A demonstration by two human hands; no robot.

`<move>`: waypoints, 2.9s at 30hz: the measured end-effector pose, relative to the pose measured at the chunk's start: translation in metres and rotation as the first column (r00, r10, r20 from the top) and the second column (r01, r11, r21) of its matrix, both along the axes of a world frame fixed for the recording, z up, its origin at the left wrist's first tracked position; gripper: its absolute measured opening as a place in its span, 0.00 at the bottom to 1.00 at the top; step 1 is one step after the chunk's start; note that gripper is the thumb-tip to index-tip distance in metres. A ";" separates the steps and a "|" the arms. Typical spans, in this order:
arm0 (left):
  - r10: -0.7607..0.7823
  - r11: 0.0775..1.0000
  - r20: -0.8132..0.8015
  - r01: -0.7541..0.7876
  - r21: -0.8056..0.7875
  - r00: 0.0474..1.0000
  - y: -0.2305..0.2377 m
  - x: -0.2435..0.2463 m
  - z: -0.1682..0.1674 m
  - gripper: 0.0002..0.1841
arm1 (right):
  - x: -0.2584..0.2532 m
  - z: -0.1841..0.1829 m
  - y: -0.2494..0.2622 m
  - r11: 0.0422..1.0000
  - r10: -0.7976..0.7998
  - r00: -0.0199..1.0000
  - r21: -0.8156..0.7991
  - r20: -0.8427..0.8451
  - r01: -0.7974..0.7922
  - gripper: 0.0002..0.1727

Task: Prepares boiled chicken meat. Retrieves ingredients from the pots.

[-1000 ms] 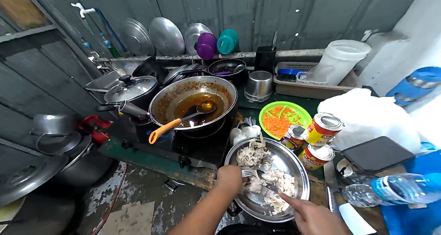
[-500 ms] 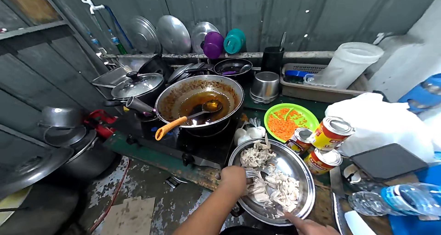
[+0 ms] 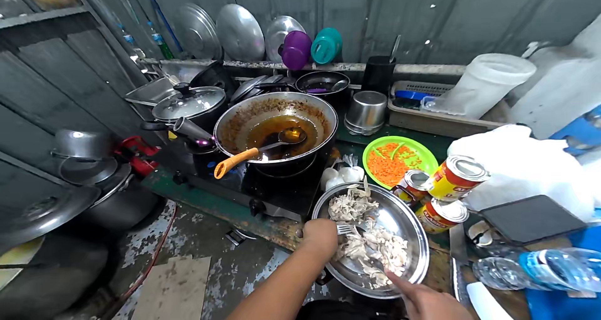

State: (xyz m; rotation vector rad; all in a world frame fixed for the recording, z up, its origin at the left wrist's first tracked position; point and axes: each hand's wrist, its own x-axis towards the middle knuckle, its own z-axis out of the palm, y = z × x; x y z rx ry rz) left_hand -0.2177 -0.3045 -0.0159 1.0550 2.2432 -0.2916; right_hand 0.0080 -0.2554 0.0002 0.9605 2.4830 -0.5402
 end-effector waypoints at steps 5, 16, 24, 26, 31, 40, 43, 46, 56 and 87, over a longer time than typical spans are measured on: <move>-0.001 1.000 -0.012 0.001 -0.016 1.000 0.001 0.001 0.000 0.17 | -0.023 -0.003 -0.003 0.999 -0.032 0.996 0.008 0.081 0.031 0.32; 0.024 0.999 -0.021 -0.025 -0.038 0.999 0.003 0.004 -0.003 0.14 | -0.054 -0.017 -0.008 0.999 -0.014 0.990 0.049 0.142 0.007 0.34; 0.003 0.999 -0.058 -0.006 -0.047 0.998 0.007 0.000 -0.003 0.14 | -0.036 0.005 -0.011 0.999 0.043 0.964 -0.044 0.262 -0.033 0.33; -0.007 0.998 -0.059 0.003 -0.063 0.998 0.007 0.001 -0.003 0.14 | -0.019 0.009 -0.007 0.998 0.048 0.960 -0.057 0.275 -0.034 0.32; 0.033 0.999 -0.023 -0.032 0.026 0.999 -0.005 -0.006 0.019 0.16 | -0.011 -0.009 0.008 0.999 0.035 0.982 -0.010 0.184 -0.034 0.33; -0.252 0.962 -0.037 0.246 -0.118 0.967 -0.002 0.021 0.023 0.15 | -0.039 -0.017 0.019 0.999 0.043 0.988 0.013 0.147 -0.045 0.33; -0.229 0.967 -0.049 0.221 -0.124 0.972 0.001 0.021 0.017 0.15 | -0.039 -0.019 0.015 0.999 0.037 0.986 0.003 0.165 -0.038 0.34; -0.209 0.971 -0.048 0.202 -0.126 0.977 0.002 0.021 0.012 0.15 | -0.040 -0.013 0.008 0.999 0.037 0.979 0.009 0.202 -0.040 0.34; -0.157 0.984 0.006 0.157 -0.078 0.988 -0.002 0.029 0.003 0.13 | -0.014 0.001 0.013 0.997 0.075 0.976 -0.011 0.206 -0.075 0.32; -0.060 0.996 0.157 0.048 0.075 0.986 -0.024 0.019 0.019 0.14 | -0.017 -0.021 0.003 0.992 -0.038 0.982 0.124 0.184 0.015 0.32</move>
